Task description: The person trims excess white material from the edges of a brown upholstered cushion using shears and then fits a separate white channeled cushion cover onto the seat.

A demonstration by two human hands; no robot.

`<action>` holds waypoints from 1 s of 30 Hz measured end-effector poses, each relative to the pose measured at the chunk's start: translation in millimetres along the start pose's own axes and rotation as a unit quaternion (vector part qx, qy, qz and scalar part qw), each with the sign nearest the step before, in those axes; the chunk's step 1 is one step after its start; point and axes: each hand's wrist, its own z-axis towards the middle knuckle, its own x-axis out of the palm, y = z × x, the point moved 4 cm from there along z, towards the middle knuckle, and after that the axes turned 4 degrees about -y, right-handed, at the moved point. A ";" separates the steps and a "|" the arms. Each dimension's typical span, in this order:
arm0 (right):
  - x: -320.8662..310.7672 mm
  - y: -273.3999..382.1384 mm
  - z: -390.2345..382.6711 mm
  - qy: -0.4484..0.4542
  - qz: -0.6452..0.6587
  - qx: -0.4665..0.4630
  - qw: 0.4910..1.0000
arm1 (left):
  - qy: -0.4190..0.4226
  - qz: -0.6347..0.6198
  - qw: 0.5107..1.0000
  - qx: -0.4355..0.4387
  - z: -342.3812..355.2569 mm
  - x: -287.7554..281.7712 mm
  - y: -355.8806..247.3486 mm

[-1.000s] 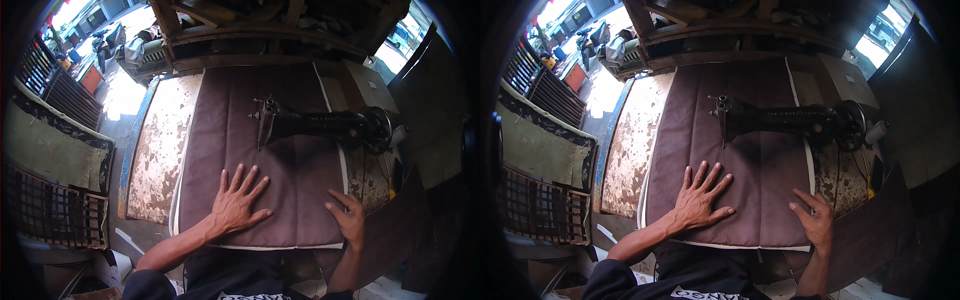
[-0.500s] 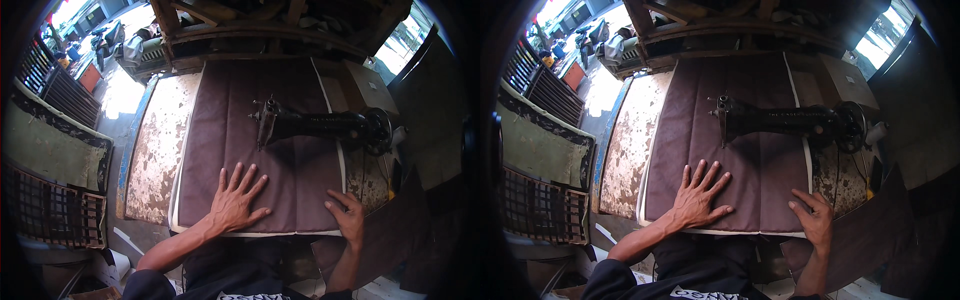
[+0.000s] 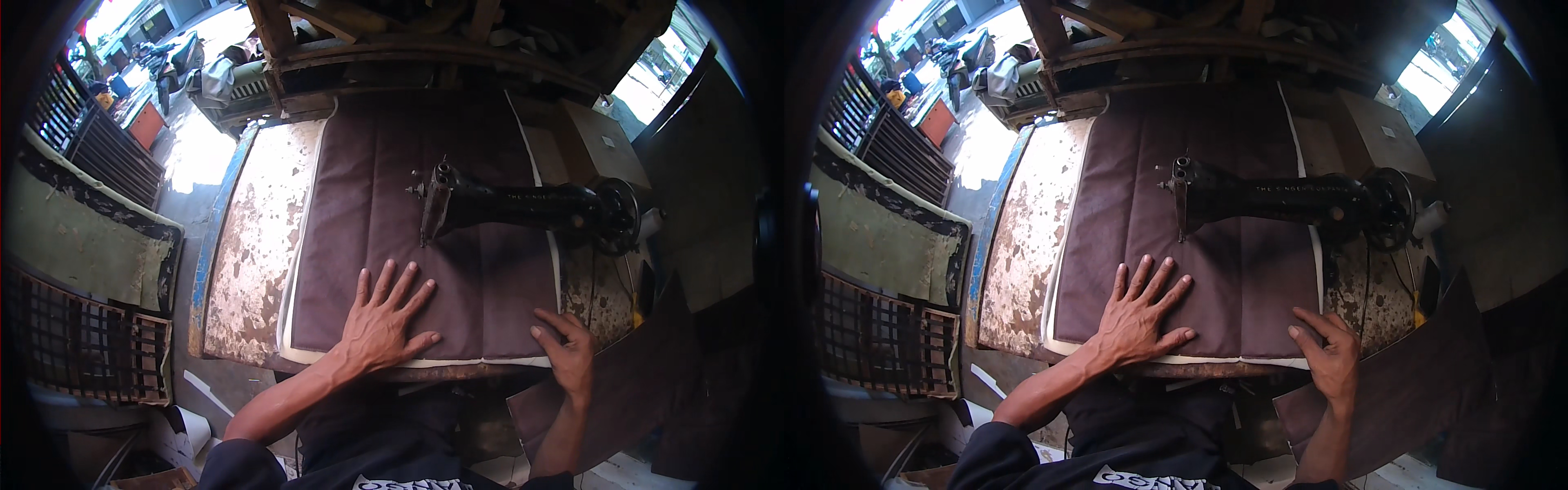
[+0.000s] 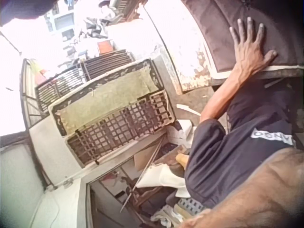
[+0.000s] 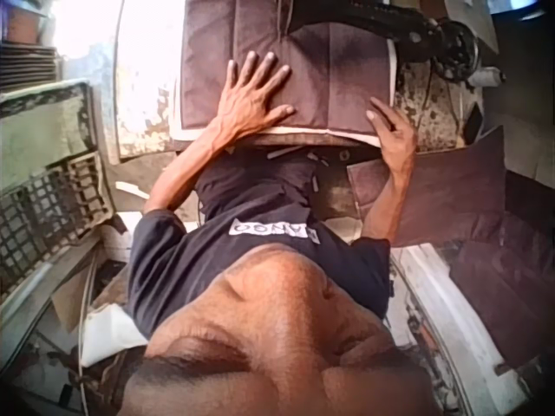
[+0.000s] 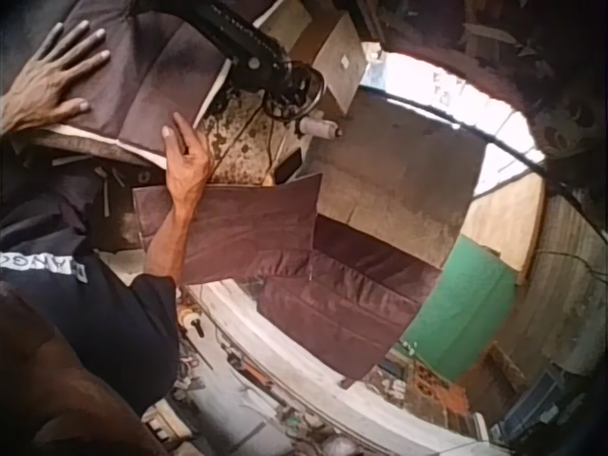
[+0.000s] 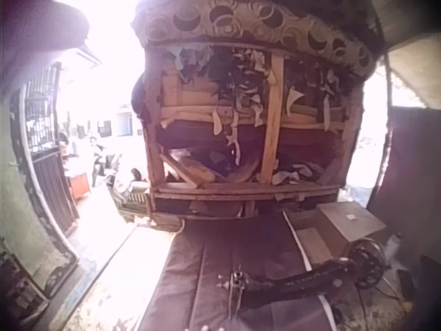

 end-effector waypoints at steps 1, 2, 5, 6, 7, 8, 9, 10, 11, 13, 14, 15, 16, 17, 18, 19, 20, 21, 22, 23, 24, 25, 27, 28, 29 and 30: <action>0.1 0.2 0.7 0.000 0.000 0.000 1.000 | -0.002 0.001 1.000 0.000 1.3 -0.3 0.9; 0.3 0.0 1.4 -0.002 0.004 0.003 1.000 | -0.003 0.001 1.000 0.001 2.8 0.0 1.9; 1.7 -1.0 3.9 -0.007 0.008 -0.003 1.000 | -0.009 -0.001 1.000 0.001 7.4 0.3 5.6; 2.6 -0.9 5.1 -0.009 0.008 -0.012 1.000 | -0.013 0.001 1.000 0.002 8.8 0.1 6.9; 3.7 -1.0 6.7 -0.009 0.009 -0.013 1.000 | -0.016 0.004 1.000 0.003 10.4 -0.3 8.0; 4.4 -1.6 8.0 -0.016 0.008 -0.013 1.000 | -0.016 0.003 1.000 0.004 12.3 0.4 8.8; 5.1 -2.1 9.6 -0.023 0.007 -0.013 1.000 | -0.019 0.002 1.000 0.004 14.6 0.8 9.4; 6.3 -2.8 11.4 -0.023 0.007 -0.012 1.000 | -0.023 0.001 1.000 0.003 16.8 1.2 10.0; 6.8 -3.1 13.7 -0.031 0.010 -0.016 0.999 | -0.023 0.002 1.000 0.003 18.6 1.5 10.9; 8.5 -3.3 17.9 -0.038 0.013 -0.020 0.999 | -0.030 0.003 1.000 0.003 22.2 1.4 12.8; 9.4 -3.3 20.4 -0.040 0.007 -0.022 0.999 | -0.030 0.003 1.000 0.002 24.2 2.0 14.0; 10.3 -3.1 22.7 -0.041 0.002 -0.023 0.999 | -0.035 0.001 0.999 0.002 26.1 2.3 15.2; 11.2 -2.7 25.0 -0.040 0.001 -0.024 0.999 | -0.039 0.000 0.999 0.003 28.2 2.6 16.4; 11.9 -3.1 27.0 -0.045 0.000 -0.017 0.999 | -0.039 0.000 0.999 0.002 30.1 3.4 17.8; 12.7 -3.7 28.7 -0.051 -0.001 -0.009 0.999 | -0.043 0.001 0.999 0.002 32.1 4.0 19.0; 14.1 -4.8 30.5 -0.050 -0.001 -0.009 0.999 | -0.046 0.002 0.999 0.003 34.0 4.2 20.3; 14.4 -6.1 31.8 -0.057 -0.024 -0.016 0.998 | -0.046 0.001 0.999 0.003 36.0 4.5 21.1; 15.3 -7.7 32.6 -0.065 -0.047 -0.023 0.997 | -0.049 0.006 0.999 0.004 37.9 4.5 21.8; 19.0 -10.3 31.2 -0.065 -0.049 -0.022 0.996 | -0.052 0.012 0.999 0.005 39.9 4.5 22.5; 22.5 -10.7 28.2 -0.095 -0.120 -0.041 0.987 | -0.052 0.011 0.999 0.006 41.8 5.2 23.5; 25.8 -7.5 25.9 -0.124 -0.190 -0.060 0.972 | -0.058 0.007 0.998 0.001 43.6 5.9 25.4; 35.9 1.0 22.6 -0.124 -0.191 -0.060 0.972 | -0.063 0.004 0.998 -0.004 45.8 5.5 27.4; 65.0 41.5 5.3 -0.243 -0.321 -0.179 0.898 | -0.061 -0.004 0.998 -0.010 48.7 7.2 34.0; 87.0 46.7 -0.1 -0.156 -0.262 -0.199 0.932 | -0.064 -0.010 0.998 -0.015 50.1 7.2 36.9; 108.6 46.6 -8.0 -0.066 -0.200 -0.211 0.954 | -0.065 -0.018 0.998 -0.018 51.8 8.4 37.7; 127.2 47.2 -12.7 0.003 -0.227 -0.226 0.947 | -0.073 -0.018 0.997 -0.017 54.4 7.2 38.3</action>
